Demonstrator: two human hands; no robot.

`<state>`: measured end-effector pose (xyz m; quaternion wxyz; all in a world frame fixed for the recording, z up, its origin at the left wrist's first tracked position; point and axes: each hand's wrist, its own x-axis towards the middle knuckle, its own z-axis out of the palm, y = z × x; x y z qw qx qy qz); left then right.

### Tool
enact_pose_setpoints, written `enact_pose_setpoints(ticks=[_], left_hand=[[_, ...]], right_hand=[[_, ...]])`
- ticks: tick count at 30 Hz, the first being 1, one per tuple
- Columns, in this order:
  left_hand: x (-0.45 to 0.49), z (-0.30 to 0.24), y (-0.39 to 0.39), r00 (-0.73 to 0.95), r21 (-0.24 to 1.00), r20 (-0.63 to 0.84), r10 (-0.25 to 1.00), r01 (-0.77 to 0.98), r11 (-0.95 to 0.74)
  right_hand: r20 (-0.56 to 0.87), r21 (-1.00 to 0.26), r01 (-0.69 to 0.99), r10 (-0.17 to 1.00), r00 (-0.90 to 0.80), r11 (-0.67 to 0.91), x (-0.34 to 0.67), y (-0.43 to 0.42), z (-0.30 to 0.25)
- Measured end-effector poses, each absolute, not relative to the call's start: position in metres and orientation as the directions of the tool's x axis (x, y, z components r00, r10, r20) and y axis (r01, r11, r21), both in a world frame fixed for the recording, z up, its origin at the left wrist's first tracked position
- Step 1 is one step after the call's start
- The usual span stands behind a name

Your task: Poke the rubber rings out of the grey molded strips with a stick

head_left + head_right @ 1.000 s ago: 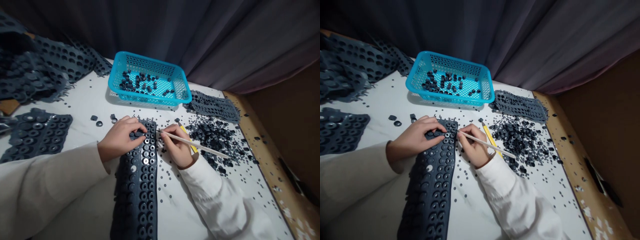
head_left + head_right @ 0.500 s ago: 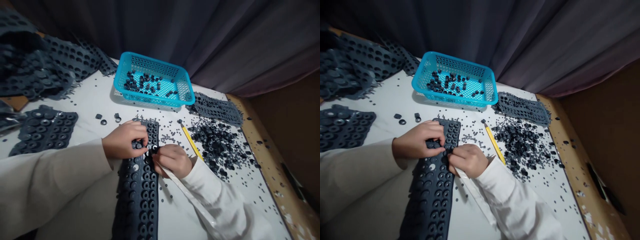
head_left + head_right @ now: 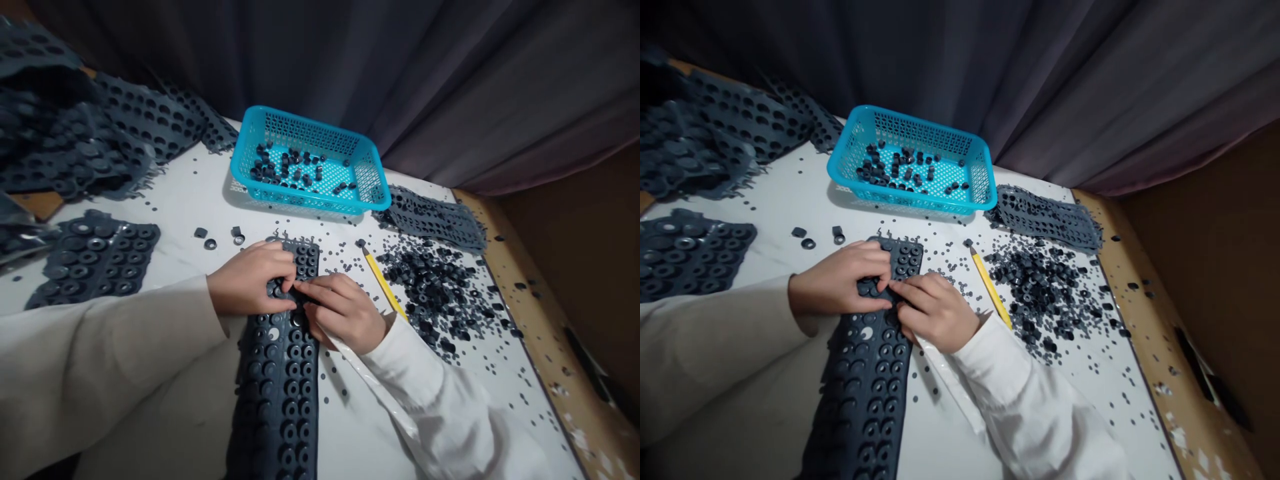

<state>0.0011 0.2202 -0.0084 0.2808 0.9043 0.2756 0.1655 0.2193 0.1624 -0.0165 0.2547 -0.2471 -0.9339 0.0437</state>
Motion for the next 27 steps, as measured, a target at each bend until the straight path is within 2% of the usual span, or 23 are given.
enact_pose_setpoints(ticks=[4,12,16,18,21,23,25,27], left_hand=[[0.0013,-0.0089,0.2197,0.784,0.612,0.130,0.607,0.418,-0.671],[0.0017,-0.0074,0.2205,0.784,0.646,0.074,0.616,0.433,-0.629],[0.0023,-0.0061,0.2213,0.788,0.644,0.062,0.612,0.437,-0.628],[0.0022,-0.0057,0.2214,0.790,0.643,0.059,0.611,0.438,-0.628],[0.0018,-0.0055,0.2213,0.792,0.644,0.057,0.608,0.436,-0.629],[0.0015,-0.0056,0.2212,0.793,0.642,0.063,0.606,0.433,-0.633],[0.0011,-0.0061,0.2211,0.795,0.638,0.074,0.602,0.427,-0.641],[0.0007,-0.0067,0.2210,0.796,0.634,0.080,0.600,0.424,-0.647]], right_hand=[[0.484,-0.191,0.450,0.483,-0.730,0.872,0.2185,0.1621,-0.0167],[0.522,-0.051,0.490,0.441,-0.730,0.870,0.2145,0.1624,-0.0101],[0.527,-0.070,0.525,0.478,-0.702,0.848,0.2201,0.1671,-0.0075],[0.552,-0.160,0.578,0.558,-0.620,0.800,0.2229,0.1687,-0.0078],[0.561,-0.422,0.632,0.735,-0.381,0.650,0.2230,0.1670,-0.0080],[0.508,-0.587,0.576,0.813,-0.285,0.569,0.2208,0.1641,-0.0074],[0.438,-0.693,0.469,0.837,-0.328,0.547,0.2185,0.1612,-0.0072],[0.383,-0.747,0.378,0.819,-0.428,0.547,0.2173,0.1594,-0.0084]])
